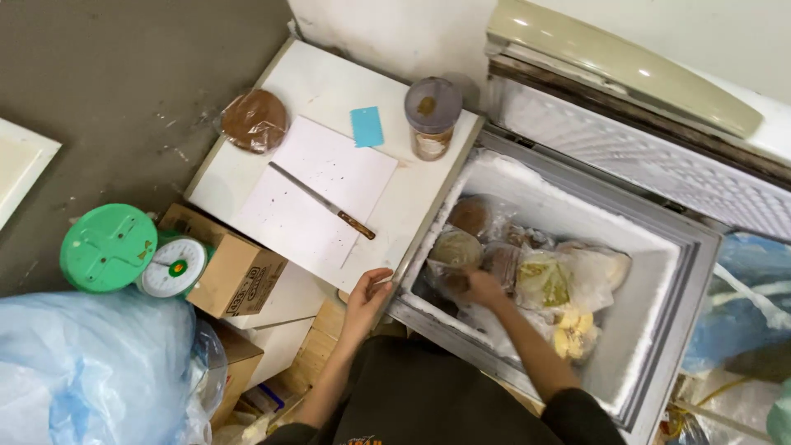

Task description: Taking cake layers from the microwave and freezer, organizing them on a prep table, and wrapping one in plastic.

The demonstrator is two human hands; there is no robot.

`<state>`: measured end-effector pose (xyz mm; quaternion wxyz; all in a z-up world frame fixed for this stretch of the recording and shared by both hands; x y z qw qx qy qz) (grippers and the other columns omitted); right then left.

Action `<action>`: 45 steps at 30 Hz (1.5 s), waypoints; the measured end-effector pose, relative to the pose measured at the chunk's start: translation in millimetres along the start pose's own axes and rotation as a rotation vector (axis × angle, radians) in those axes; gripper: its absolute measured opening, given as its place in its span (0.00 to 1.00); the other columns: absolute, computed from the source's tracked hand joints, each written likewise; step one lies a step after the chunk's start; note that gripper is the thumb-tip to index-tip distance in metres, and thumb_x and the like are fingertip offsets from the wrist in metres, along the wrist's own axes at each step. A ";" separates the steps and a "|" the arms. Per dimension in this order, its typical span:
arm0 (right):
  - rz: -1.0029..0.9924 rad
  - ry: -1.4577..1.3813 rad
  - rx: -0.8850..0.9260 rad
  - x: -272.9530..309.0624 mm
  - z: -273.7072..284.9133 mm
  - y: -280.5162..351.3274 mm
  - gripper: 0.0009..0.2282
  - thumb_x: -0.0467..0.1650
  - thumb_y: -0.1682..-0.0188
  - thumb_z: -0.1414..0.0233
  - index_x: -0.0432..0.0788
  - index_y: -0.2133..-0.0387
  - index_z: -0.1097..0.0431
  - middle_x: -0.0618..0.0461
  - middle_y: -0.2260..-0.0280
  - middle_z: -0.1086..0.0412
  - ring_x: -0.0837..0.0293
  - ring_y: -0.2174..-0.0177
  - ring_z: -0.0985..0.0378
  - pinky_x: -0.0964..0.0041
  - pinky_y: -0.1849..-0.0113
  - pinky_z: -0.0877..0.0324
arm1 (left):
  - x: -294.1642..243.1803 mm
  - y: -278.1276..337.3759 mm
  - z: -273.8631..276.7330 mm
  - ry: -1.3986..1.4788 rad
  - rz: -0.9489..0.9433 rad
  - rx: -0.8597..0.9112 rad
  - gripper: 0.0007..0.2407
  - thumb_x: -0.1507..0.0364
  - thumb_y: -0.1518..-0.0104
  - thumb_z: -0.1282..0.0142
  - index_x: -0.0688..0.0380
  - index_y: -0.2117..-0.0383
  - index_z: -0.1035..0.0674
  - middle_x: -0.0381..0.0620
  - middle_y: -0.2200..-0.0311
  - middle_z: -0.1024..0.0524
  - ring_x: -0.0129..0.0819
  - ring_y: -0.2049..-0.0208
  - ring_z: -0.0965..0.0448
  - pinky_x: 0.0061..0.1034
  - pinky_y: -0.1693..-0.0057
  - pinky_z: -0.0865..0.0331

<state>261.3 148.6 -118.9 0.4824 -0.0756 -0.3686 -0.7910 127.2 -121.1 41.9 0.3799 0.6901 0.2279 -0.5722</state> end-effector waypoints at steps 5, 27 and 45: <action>0.044 -0.053 0.122 -25.2 -90.5 -81.5 0.37 0.39 0.60 0.35 0.43 0.37 0.44 0.38 0.51 0.29 0.42 0.53 0.24 0.52 0.50 0.29 | 6.8 20.2 18.8 -0.032 0.016 -0.060 0.16 0.71 0.38 0.45 0.61 0.45 0.27 0.47 0.44 0.23 0.35 0.46 0.22 0.28 0.41 0.30; -0.823 -1.502 -0.251 -226.3 -210.9 -112.5 0.27 0.38 0.52 0.38 0.40 0.41 0.34 0.42 0.53 0.34 0.45 0.60 0.29 0.53 0.64 0.28 | 48.6 36.1 1.2 -0.044 0.252 -0.090 0.15 0.71 0.39 0.45 0.62 0.47 0.25 0.49 0.49 0.20 0.36 0.48 0.21 0.29 0.42 0.29; 0.651 -0.955 -0.263 3.5 131.2 171.3 0.15 0.39 0.51 0.43 0.42 0.58 0.23 0.46 0.60 0.22 0.51 0.60 0.20 0.51 0.54 0.26 | 11.6 -11.2 -132.4 0.629 0.339 0.486 0.44 0.38 0.48 0.54 0.51 0.30 0.49 0.59 0.29 0.50 0.58 0.30 0.44 0.61 0.34 0.40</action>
Point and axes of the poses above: each hand's wrist, its own y-axis away from the middle knuckle, its own z-axis out of the back of the hand, x = y × z, the point moved 5 cm from there along -y, towards the middle knuckle
